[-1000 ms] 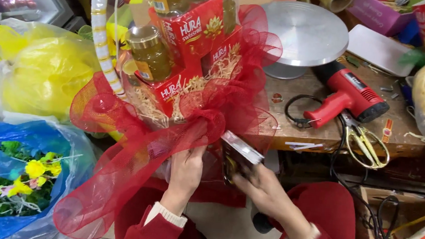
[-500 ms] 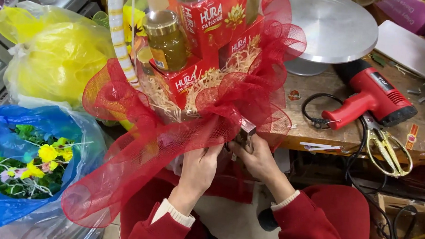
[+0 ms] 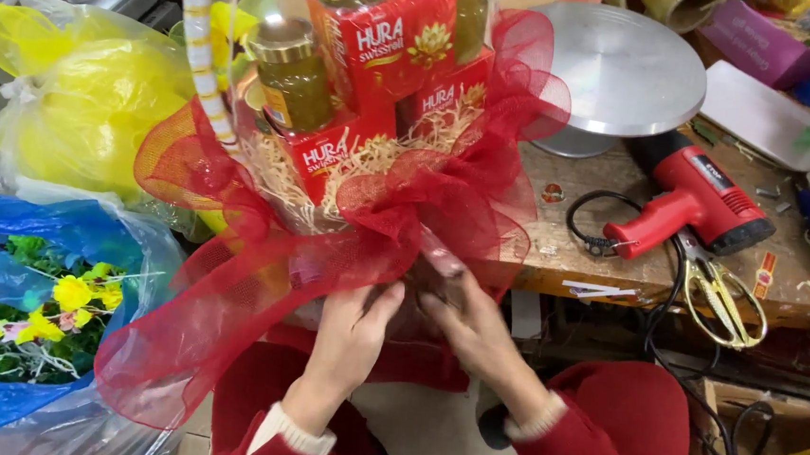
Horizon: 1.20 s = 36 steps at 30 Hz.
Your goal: Wrapping a gift basket containing jars and boxes with red decorative mesh fabric and trimming it with scissors.
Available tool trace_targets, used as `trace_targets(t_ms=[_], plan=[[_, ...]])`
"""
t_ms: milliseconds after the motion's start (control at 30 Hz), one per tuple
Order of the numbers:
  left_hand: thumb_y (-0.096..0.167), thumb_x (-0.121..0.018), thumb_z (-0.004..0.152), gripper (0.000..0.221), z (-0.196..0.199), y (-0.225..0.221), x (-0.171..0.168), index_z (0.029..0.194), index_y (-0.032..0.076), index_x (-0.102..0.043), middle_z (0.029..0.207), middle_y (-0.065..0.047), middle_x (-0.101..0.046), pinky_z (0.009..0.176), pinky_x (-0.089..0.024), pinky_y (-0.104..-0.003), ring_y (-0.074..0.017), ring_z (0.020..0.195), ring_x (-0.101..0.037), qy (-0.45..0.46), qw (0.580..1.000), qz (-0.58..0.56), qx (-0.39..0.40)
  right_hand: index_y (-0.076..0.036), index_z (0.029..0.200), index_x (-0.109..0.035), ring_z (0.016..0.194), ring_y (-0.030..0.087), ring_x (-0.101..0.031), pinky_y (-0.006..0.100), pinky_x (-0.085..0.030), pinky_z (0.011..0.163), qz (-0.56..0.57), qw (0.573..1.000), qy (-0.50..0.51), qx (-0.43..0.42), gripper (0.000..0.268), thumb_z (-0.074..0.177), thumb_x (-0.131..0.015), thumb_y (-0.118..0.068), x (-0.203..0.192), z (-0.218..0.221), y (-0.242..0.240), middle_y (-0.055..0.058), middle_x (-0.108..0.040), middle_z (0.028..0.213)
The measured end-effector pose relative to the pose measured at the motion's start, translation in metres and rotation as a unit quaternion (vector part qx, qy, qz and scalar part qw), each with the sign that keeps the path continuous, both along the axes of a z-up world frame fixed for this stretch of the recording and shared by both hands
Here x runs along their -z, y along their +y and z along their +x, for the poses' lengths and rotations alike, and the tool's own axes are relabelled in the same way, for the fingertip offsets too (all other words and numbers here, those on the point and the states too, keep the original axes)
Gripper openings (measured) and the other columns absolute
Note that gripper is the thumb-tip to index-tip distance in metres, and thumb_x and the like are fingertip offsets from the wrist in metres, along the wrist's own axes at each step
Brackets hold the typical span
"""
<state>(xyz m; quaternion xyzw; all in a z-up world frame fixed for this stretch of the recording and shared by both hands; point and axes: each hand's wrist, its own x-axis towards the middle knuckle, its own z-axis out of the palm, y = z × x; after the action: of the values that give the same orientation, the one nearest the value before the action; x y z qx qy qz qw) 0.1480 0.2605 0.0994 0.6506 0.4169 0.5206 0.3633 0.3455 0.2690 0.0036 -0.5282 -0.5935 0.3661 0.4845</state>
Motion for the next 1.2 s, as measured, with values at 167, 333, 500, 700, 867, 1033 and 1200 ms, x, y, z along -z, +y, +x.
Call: trace_targets(t_ms=[167,333,500,700,867,1033,1200], plan=[[0.021,-0.065,0.095,0.032,-0.063,-0.037,-0.010,0.107,0.002,-0.086,0.087,-0.013,-0.090,0.063,-0.063,-0.028,-0.0161,0.068,-0.078,-0.040,0.983,-0.181,-0.001,-0.018,0.154,-0.044,0.099,0.026,-0.068,0.041,-0.050,0.091,-0.191,0.951,-0.182,0.161,0.068,0.091,-0.061,-0.039,-0.101,0.066,-0.046,0.008,-0.071,0.120],[0.025,-0.058,0.105,0.027,-0.130,0.000,-0.029,0.108,0.005,-0.076,0.092,-0.008,-0.076,0.072,-0.056,-0.027,-0.0141,0.080,-0.067,-0.096,0.962,-0.083,-0.243,-0.012,0.134,-0.058,0.102,0.046,-0.068,0.056,-0.054,0.085,0.006,0.771,-0.610,0.183,0.072,0.092,-0.055,-0.070,-0.092,0.176,0.029,0.023,-0.072,0.109],[0.064,-0.035,0.096,0.074,-0.159,0.096,-0.037,0.137,0.012,-0.069,0.138,-0.003,-0.072,0.106,-0.050,-0.034,-0.0149,0.129,-0.067,-0.140,0.945,-0.175,-0.240,-0.023,0.126,-0.065,0.116,0.041,-0.070,0.052,-0.058,0.093,-0.050,0.660,-0.735,0.150,0.077,0.087,-0.044,-0.087,-0.058,0.210,0.111,0.016,-0.073,0.122],[0.090,-0.022,0.079,0.089,-0.143,0.149,-0.032,0.123,0.030,-0.071,0.114,-0.001,-0.078,0.070,-0.051,-0.034,-0.0217,0.093,-0.070,-0.374,0.878,-0.295,-0.033,-0.010,0.154,-0.050,0.140,0.016,-0.050,0.037,-0.036,0.120,0.074,0.986,-0.140,-0.051,0.055,0.105,-0.048,-0.034,-0.078,0.099,0.121,0.006,-0.057,0.155],[0.085,-0.022,0.083,0.094,-0.135,0.130,-0.039,0.138,0.023,-0.065,0.131,-0.008,-0.073,0.094,-0.052,-0.047,-0.0304,0.121,-0.068,-0.387,0.880,-0.276,-0.011,-0.009,0.133,-0.069,0.105,0.020,-0.071,0.033,-0.058,0.094,-0.077,0.954,0.245,0.155,0.051,0.082,-0.066,-0.008,-0.088,0.062,0.135,0.009,-0.075,0.120],[0.083,-0.025,0.083,0.094,-0.110,0.103,-0.080,0.146,0.022,-0.059,0.144,-0.004,-0.066,0.116,-0.039,-0.045,-0.0261,0.134,-0.060,-0.381,0.874,-0.296,-0.055,-0.007,0.161,-0.029,0.137,0.045,-0.057,0.059,-0.057,0.103,-0.045,0.833,0.534,0.135,0.072,0.104,-0.059,-0.038,-0.060,0.151,0.213,0.016,-0.032,0.161],[0.087,-0.029,0.078,0.099,-0.106,0.105,-0.088,0.146,0.020,-0.057,0.152,-0.004,-0.061,0.129,-0.028,-0.051,-0.0274,0.145,-0.054,-0.390,0.860,-0.317,-0.092,0.006,0.144,-0.038,0.128,0.051,-0.061,0.075,-0.053,0.109,0.046,0.739,0.646,0.187,0.045,0.107,-0.061,-0.006,-0.022,0.262,0.279,0.026,-0.053,0.133]])
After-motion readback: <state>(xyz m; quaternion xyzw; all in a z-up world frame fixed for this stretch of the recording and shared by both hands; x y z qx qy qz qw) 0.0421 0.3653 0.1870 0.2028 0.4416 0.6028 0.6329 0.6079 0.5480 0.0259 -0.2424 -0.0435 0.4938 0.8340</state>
